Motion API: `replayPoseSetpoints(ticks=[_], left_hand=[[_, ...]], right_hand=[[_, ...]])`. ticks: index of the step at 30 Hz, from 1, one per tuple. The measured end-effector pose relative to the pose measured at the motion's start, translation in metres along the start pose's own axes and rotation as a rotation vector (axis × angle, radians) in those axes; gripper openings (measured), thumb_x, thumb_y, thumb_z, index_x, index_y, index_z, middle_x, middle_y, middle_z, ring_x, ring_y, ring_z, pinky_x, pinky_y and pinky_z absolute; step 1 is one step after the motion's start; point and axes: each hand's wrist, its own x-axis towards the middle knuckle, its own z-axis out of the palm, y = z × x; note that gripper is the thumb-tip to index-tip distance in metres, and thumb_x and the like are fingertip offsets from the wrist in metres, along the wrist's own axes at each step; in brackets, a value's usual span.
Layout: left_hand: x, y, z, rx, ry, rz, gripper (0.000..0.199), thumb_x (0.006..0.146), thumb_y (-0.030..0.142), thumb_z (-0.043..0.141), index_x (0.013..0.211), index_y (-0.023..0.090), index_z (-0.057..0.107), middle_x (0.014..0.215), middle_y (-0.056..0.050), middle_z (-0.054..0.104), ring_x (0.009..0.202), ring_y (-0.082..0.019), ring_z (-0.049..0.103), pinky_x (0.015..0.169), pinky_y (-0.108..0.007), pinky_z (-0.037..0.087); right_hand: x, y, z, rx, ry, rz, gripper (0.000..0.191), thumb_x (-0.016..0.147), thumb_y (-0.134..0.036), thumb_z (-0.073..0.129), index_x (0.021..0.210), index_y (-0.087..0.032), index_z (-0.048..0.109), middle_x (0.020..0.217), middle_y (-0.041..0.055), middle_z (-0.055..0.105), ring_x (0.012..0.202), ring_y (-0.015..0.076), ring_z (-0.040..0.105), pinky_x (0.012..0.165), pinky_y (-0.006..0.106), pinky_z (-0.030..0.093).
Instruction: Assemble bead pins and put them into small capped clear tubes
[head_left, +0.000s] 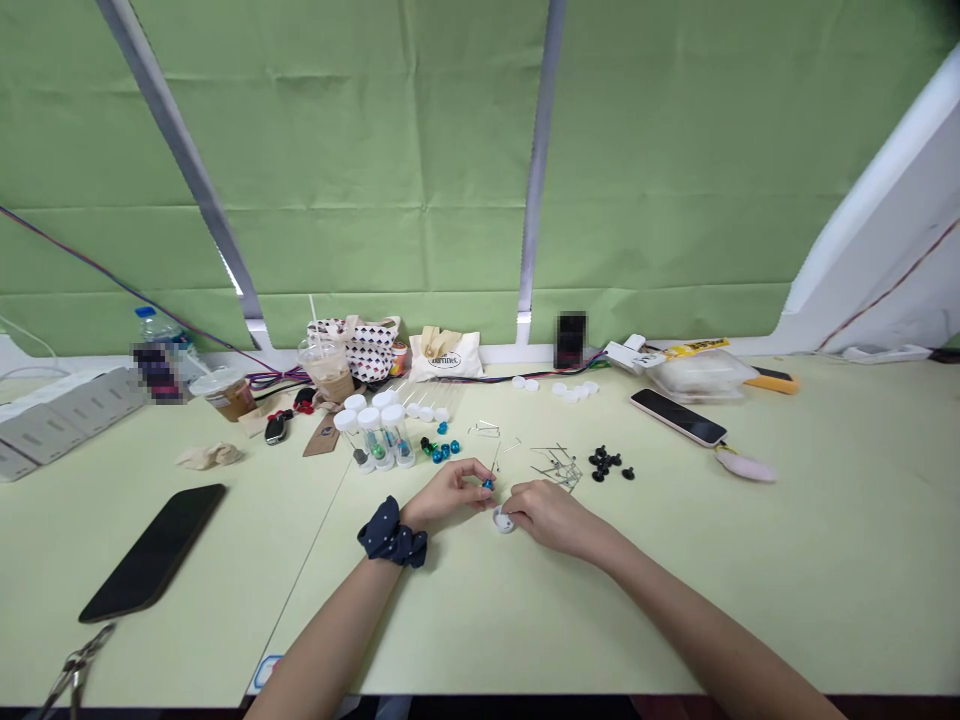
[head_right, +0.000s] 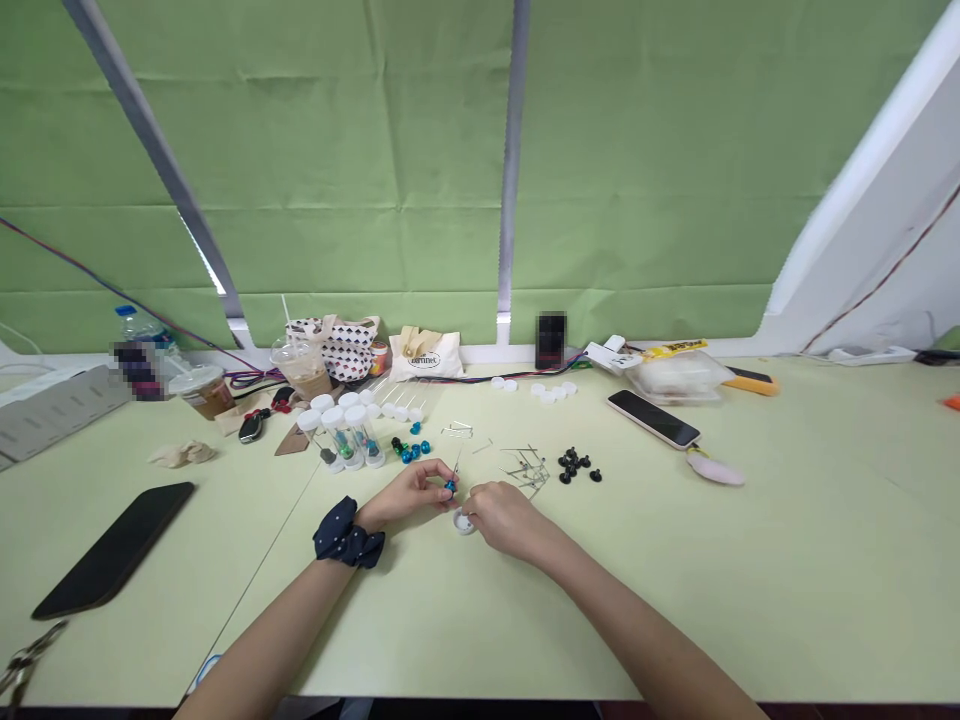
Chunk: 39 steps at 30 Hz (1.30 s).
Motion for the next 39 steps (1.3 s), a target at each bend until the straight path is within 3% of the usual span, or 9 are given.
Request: replayPoseSetpoints(ticks=[25,32,39], left_hand=[[0.0017,-0.0025,0.001,0.04,-0.003,-0.006,0.029,0.07,0.029,0.071,0.089,0.012,0.057,0.085,-0.005,0.059,0.073,-0.016,0.064,0.07,-0.033,0.051],[0.002,-0.0004,0.003,0.06,-0.008,-0.006,0.031,0.069,0.031,0.071,0.089,0.011,0.058,0.086,-0.006,0.061,0.069,-0.014,0.062,0.069,-0.033,0.051],[0.0007,0.0031,0.0048,0.039,0.003,-0.011,0.033,0.066,0.034,0.073,0.087,0.012,0.059,0.086,-0.006,0.061,0.066,-0.013,0.062,0.066,-0.031,0.05]], right_hand=[[0.0093,-0.0044,0.0048,-0.074,-0.054,0.104,0.023,0.072,-0.007,0.044,0.07,-0.017,0.065,0.066,0.0051,0.062,0.061,0.0129,0.053,0.054,0.022,0.026],[0.0086,-0.0014,0.0057,-0.02,-0.03,0.072,0.026,0.075,-0.008,0.045,0.08,-0.02,0.068,0.069,0.0042,0.063,0.064,0.0133,0.054,0.057,0.021,0.028],[0.0102,-0.003,0.0091,-0.003,-0.057,0.107,0.024,0.078,-0.008,0.044,0.073,-0.015,0.066,0.07,0.0056,0.062,0.065,0.0132,0.054,0.06,0.021,0.03]])
